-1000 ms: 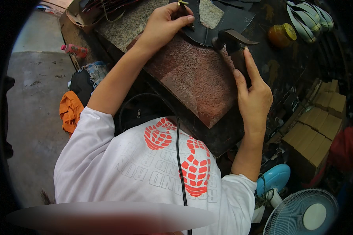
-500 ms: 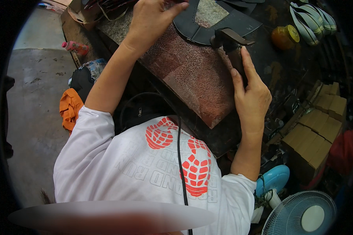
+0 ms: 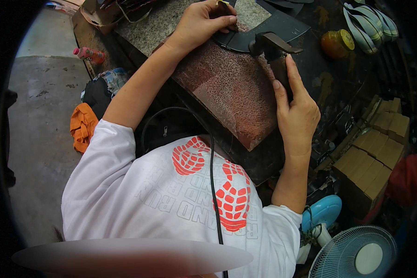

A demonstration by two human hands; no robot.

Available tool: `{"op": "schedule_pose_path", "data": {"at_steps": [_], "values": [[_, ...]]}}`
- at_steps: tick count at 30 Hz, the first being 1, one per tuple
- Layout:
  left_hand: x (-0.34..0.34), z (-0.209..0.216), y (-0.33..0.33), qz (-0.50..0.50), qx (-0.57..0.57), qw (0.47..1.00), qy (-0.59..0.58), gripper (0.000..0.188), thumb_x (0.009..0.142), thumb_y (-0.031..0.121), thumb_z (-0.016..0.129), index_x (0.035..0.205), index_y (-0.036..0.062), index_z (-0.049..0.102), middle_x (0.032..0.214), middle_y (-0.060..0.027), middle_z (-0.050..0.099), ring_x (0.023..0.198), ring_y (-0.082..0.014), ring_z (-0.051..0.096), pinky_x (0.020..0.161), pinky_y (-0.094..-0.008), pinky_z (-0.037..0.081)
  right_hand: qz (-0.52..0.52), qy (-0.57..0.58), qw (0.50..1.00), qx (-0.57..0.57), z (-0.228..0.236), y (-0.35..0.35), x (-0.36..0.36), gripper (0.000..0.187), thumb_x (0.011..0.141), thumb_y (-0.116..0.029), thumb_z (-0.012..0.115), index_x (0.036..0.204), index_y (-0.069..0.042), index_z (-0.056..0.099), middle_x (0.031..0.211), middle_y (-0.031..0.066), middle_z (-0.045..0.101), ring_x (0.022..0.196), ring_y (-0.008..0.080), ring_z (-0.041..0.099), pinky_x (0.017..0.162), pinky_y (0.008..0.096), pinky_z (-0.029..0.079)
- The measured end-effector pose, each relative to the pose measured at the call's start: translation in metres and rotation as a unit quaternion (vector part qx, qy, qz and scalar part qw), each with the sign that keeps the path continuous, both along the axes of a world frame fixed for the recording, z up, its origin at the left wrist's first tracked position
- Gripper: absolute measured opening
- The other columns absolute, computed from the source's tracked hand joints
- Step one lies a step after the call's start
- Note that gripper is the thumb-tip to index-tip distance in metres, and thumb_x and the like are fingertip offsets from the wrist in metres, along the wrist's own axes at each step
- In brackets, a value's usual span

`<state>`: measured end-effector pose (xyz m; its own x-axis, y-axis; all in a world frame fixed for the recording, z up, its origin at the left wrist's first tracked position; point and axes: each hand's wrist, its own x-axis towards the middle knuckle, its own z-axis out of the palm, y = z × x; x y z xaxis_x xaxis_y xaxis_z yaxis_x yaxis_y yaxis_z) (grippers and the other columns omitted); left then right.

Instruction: The person works at a bench in a workshop, using a small metal tool to mark or score a black shoe sole piece on a textured block. They then use a hammer to tap the tool along the sole edge repeatedly. Finally, they handle several cardboard templates, aligning and inspecting them on the work surface.

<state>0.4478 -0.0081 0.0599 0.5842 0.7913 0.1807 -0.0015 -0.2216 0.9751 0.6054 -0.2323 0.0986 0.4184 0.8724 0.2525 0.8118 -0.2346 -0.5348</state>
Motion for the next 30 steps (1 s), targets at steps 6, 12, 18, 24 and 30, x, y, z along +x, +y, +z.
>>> {"op": "schedule_pose_path", "data": {"at_steps": [6, 12, 18, 24, 30], "values": [[0.0, 0.0, -0.004, 0.036, 0.112, 0.993, 0.024, 0.02, 0.088, 0.015, 0.073, 0.103, 0.0022, 0.072, 0.085, -0.0081, 0.075, 0.075, -0.0126, 0.072, 0.072, -0.0253, 0.058, -0.006, 0.0, 1.0, -0.006, -0.004, -0.001, 0.003, 0.051, 0.094, -0.034, 0.067, 0.143, -0.032, 0.053, 0.108, 0.0131, 0.074, 0.092, 0.0279, 0.074, 0.079, 0.0373, 0.056], [0.001, 0.0, -0.003, 0.054, 0.193, 0.978, 0.063, 0.02, 0.086, 0.017, 0.074, 0.101, 0.0037, 0.073, 0.086, -0.0087, 0.075, 0.077, -0.0142, 0.073, 0.073, -0.0267, 0.058, -0.008, 0.009, 1.0, -0.019, 0.0, 0.0, 0.003, 0.051, 0.095, -0.035, 0.066, 0.144, -0.033, 0.053, 0.108, 0.0132, 0.074, 0.093, 0.0294, 0.073, 0.08, 0.0383, 0.056], [0.002, 0.001, -0.001, 0.041, 0.152, 0.986, 0.048, 0.021, 0.084, 0.018, 0.074, 0.101, 0.0051, 0.074, 0.086, -0.0101, 0.074, 0.08, -0.018, 0.073, 0.075, -0.0292, 0.058, -0.001, 0.008, 1.0, -0.017, -0.011, -0.003, 0.011, 0.051, 0.095, -0.036, 0.066, 0.144, -0.034, 0.053, 0.109, 0.0138, 0.074, 0.095, 0.0295, 0.073, 0.081, 0.0384, 0.056], [0.007, 0.003, -0.006, 0.03, 0.267, 0.962, 0.038, 0.021, 0.084, 0.015, 0.075, 0.102, 0.0053, 0.072, 0.09, -0.0118, 0.074, 0.083, -0.0222, 0.073, 0.076, -0.0312, 0.058, 0.082, -0.047, 0.988, 0.125, 0.027, 0.009, 0.012, 0.051, 0.096, -0.024, 0.066, 0.145, -0.024, 0.052, 0.113, 0.0122, 0.073, 0.094, 0.0211, 0.073, 0.078, 0.0342, 0.056], [0.011, 0.009, -0.015, 0.031, 0.388, 0.919, 0.068, 0.02, 0.083, 0.014, 0.074, 0.1, 0.0049, 0.07, 0.088, -0.0143, 0.071, 0.082, -0.028, 0.072, 0.074, -0.0354, 0.057, 0.086, 0.086, 0.927, 0.354, 0.065, 0.01, -0.002, 0.049, 0.096, -0.016, 0.065, 0.143, -0.013, 0.054, 0.116, 0.0114, 0.072, 0.071, 0.0124, 0.067, 0.059, 0.0252, 0.052]]}}
